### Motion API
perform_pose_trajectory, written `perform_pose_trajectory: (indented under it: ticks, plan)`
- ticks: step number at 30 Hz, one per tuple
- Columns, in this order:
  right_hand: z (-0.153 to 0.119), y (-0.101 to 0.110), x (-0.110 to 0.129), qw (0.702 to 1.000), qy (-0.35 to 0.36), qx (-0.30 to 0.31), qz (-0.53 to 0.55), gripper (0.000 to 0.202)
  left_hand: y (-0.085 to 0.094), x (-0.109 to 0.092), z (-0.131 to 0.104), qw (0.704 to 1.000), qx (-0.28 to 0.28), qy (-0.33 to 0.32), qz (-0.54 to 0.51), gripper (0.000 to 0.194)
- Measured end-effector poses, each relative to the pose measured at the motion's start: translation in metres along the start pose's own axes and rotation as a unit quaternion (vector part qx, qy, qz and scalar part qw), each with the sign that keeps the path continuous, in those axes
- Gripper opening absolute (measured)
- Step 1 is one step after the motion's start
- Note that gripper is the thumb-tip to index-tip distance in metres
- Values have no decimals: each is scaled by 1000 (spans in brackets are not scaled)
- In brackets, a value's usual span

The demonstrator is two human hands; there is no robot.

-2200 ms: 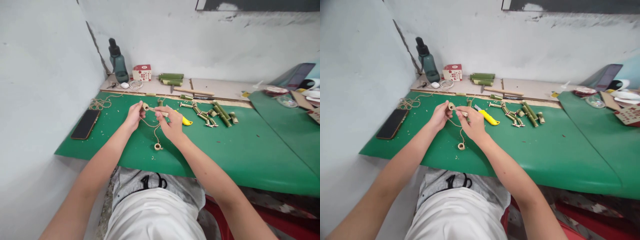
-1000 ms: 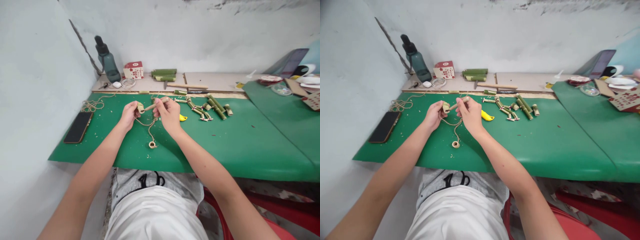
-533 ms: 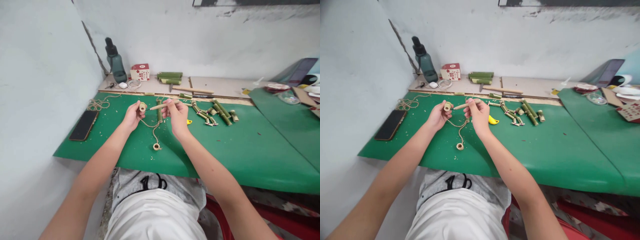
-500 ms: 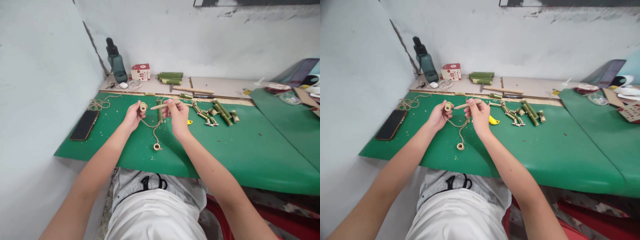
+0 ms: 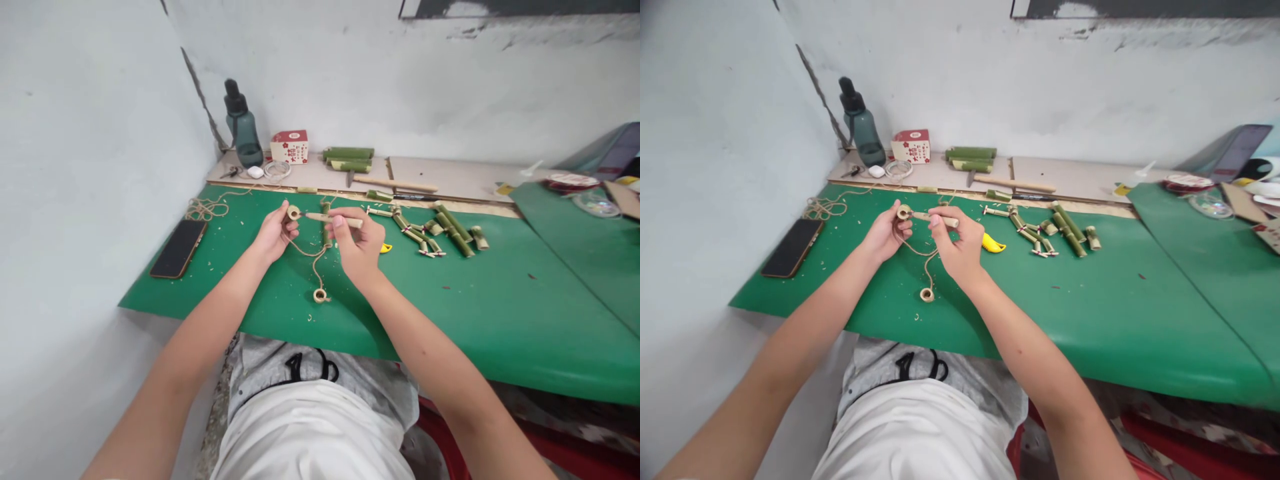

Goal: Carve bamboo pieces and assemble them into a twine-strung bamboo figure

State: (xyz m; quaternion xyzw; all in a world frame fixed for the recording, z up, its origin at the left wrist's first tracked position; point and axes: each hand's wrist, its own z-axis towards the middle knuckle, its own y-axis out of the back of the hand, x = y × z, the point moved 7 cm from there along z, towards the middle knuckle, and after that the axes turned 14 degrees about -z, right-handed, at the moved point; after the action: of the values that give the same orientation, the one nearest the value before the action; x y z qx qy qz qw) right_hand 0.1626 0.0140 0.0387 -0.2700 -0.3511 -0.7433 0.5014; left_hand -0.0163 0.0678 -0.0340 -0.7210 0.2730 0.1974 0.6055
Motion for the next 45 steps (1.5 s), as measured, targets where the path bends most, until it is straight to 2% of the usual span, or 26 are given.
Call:
perform_pose_trajectory:
  ticks: [9,20,30,35,40,45]
  plan:
    - [-1,-2,15,994,79,15,-77,25,-2,0,-1,1000,0,-5,11,34]
    - [-2,-9,13,990,83,36,-105,26,-1,0,-2,1000,-1,-6,21,33]
    - [-5,-10,12,978,121,30,-165,25,1,1,0,1000,15,-10,24,31]
    - [-6,-12,15,976,150,33,-154,26,0,2,1,999,20,-11,29,30]
    - [-6,-18,13,975,142,66,-155,29,1,1,1,998,5,-24,57,30]
    - [-5,-17,10,980,121,63,-145,29,3,0,3,997,11,-36,62,31]
